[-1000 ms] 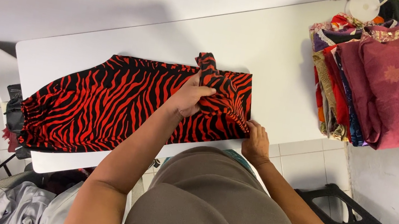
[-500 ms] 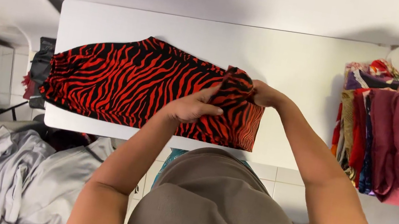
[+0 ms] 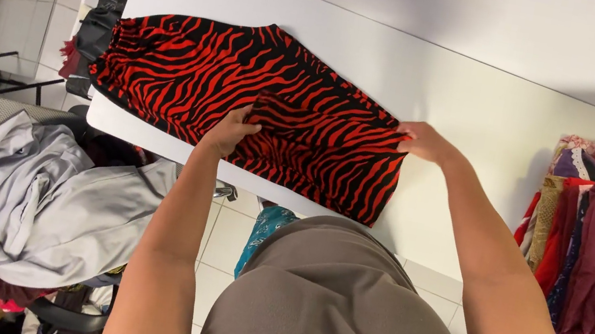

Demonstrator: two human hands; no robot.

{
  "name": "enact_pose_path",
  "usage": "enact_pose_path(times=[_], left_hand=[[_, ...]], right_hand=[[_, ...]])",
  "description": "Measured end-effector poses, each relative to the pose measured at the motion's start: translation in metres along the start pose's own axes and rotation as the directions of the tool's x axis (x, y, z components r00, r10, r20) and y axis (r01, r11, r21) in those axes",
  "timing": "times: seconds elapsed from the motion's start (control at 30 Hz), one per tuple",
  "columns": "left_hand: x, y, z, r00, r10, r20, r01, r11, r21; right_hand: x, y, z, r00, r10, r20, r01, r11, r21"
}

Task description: Fold various items of clothing on a white table and stack them.

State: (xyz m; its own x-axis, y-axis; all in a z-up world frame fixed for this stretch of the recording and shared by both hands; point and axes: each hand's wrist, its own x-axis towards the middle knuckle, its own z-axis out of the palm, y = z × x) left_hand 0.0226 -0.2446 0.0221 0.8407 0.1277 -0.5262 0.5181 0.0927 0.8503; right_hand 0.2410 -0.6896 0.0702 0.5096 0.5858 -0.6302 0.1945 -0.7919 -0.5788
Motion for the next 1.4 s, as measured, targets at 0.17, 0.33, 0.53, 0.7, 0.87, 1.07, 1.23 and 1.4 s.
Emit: enact_pose_path(times=[0.17,0.33,0.53,0.7,0.87,1.07,1.23,1.4], left_hand=[[0.006,0.01,-0.003,0.993,0.115,-0.033,-0.116,0.993,-0.035],[-0.001,0.003,-0.008,0.977,0.173,-0.127,-0.13,0.947,0.294],[-0.008,-0.015,0.012,0.904,0.345,-0.253,-0.114,0.765,0.634],[-0.028,0.018,0.044,0.754,0.532,-0.384,-0.129,0.694,0.709],[-0.03,0.001,0.057,0.812,0.41,-0.416,-0.012,0.724,0.69],[-0.03,-0.019,0.088,0.879,0.447,-0.168,-0.243,0.72,0.65],[-0.032,0.014,0.095,0.963,0.262,0.067,-0.253,0.783,0.568],[0.007,0.013,0.017,0.734,0.678,-0.028,-0.326,0.389,0.862]], right_hand=[[-0.02,-0.002,0.019,0.961,-0.015,-0.278,0.09,0.962,0.26],[-0.057,-0.018,0.097,0.516,-0.04,-0.855,0.075,0.997,-0.001],[-0.07,-0.02,0.165,0.588,0.163,-0.792,-0.237,0.971,0.024],[-0.063,-0.026,0.162,0.531,0.197,-0.824,0.227,0.904,0.363],[-0.103,-0.045,0.135,0.541,0.239,-0.806,0.169,0.908,0.383],[-0.137,0.015,0.115,0.516,0.22,-0.828,0.105,0.943,0.316],[-0.168,0.07,0.109,0.455,0.093,-0.886,-0.01,0.995,0.099],[-0.138,0.057,0.11,0.452,0.097,-0.887,-0.402,0.909,-0.106]])
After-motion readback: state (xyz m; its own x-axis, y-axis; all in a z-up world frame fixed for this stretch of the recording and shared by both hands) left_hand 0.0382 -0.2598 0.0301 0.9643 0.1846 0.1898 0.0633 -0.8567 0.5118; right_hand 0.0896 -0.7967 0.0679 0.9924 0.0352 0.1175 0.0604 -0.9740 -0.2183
